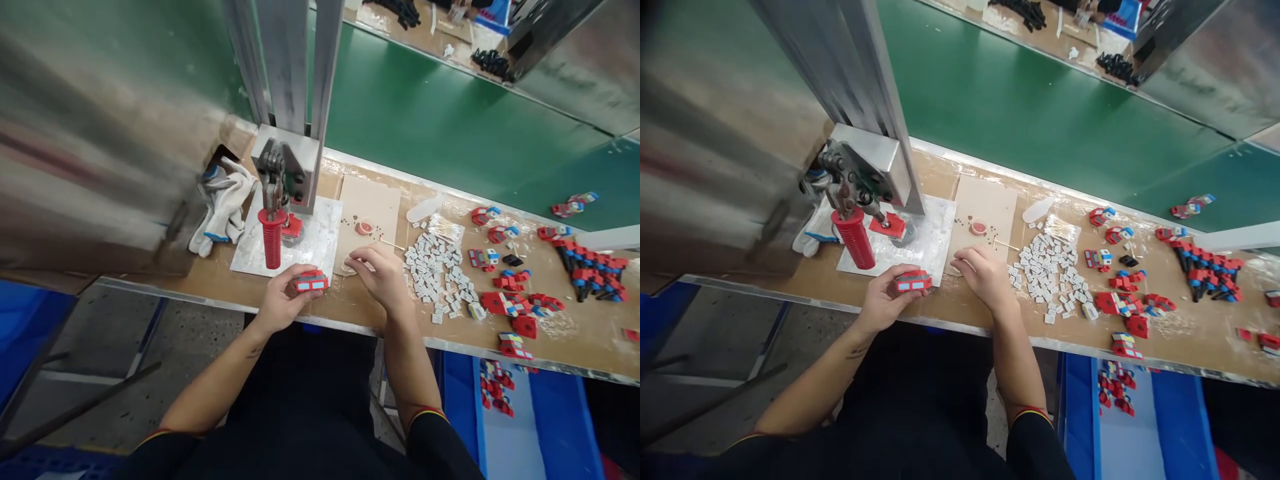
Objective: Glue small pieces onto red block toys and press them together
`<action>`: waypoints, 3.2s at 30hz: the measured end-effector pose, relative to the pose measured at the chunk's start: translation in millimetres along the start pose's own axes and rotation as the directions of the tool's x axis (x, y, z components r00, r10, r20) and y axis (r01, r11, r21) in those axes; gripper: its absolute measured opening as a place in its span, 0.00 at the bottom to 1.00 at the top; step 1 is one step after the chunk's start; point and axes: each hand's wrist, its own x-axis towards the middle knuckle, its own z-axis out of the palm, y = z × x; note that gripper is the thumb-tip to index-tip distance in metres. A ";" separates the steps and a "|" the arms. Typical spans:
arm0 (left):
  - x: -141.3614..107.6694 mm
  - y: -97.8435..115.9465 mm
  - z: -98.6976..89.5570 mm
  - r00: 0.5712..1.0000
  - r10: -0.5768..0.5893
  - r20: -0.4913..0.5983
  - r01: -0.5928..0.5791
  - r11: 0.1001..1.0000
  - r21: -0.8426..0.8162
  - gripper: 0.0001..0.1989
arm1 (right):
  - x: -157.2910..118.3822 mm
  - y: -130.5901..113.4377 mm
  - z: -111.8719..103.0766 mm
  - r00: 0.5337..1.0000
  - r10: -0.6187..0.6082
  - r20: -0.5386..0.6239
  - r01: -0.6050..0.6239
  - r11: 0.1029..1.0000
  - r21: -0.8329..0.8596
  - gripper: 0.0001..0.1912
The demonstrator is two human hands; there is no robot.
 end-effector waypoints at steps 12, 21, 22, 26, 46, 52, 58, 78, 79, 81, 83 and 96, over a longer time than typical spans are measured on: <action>-4.5 3.2 2.1 1.000 0.020 0.002 -0.020 1.000 0.006 0.17 | -2.3 1.1 5.0 0.999 0.013 -0.032 -0.013 1.000 0.023 0.05; -5.4 0.5 4.0 0.999 -0.034 -0.029 0.029 0.987 -0.156 0.18 | -11.9 2.6 -0.2 0.972 0.214 -0.100 -0.199 0.970 0.142 0.04; -5.5 -0.3 5.5 0.998 -0.051 -0.022 0.045 0.981 -0.186 0.19 | -13.0 3.0 -0.9 0.964 0.245 -0.101 -0.229 0.963 0.142 0.03; -5.4 -1.9 11.3 0.986 -0.166 0.027 0.166 0.934 -0.317 0.21 | -15.9 5.3 0.4 0.943 0.315 -0.106 -0.296 0.941 0.162 0.03; -2.0 8.8 20.6 0.946 0.319 0.061 -0.307 0.820 0.483 0.09 | -23.1 -70.0 -3.3 0.945 0.116 -0.306 -0.010 0.945 0.328 0.06; -3.1 11.8 19.3 0.947 0.316 0.064 -0.306 0.817 0.489 0.09 | -22.8 -70.0 0.0 0.967 0.121 -0.222 -0.034 0.933 0.359 0.09; -3.1 11.1 18.9 0.943 0.327 0.067 -0.316 0.811 0.493 0.09 | -23.0 -70.1 -1.0 0.971 0.113 -0.208 -0.026 0.925 0.379 0.10; -9.7 12.7 4.4 0.963 0.266 0.035 -0.248 0.834 0.494 0.08 | -19.7 -10.7 -10.8 0.945 0.242 -0.219 -0.185 0.950 0.253 0.05; -11.6 12.2 3.1 0.969 0.244 0.026 -0.225 0.843 0.489 0.08 | -17.1 -7.1 -9.1 0.962 0.240 -0.130 -0.212 0.957 0.199 0.05; -15.5 11.2 0.6 0.980 0.198 -0.001 -0.173 0.857 0.485 0.08 | -15.3 -1.7 -7.7 0.976 0.217 0.026 -0.219 0.966 0.140 0.02; -19.0 10.9 -2.5 0.987 0.158 -0.025 -0.126 0.865 0.486 0.09 | -21.9 4.6 -13.9 0.969 0.234 0.079 -0.243 0.960 0.142 0.06; -30.5 10.8 -3.9 0.999 0.042 -0.027 -0.024 0.881 0.473 0.10 | -119.5 42.5 -80.7 0.789 0.597 -0.142 -0.599 0.697 -0.394 0.11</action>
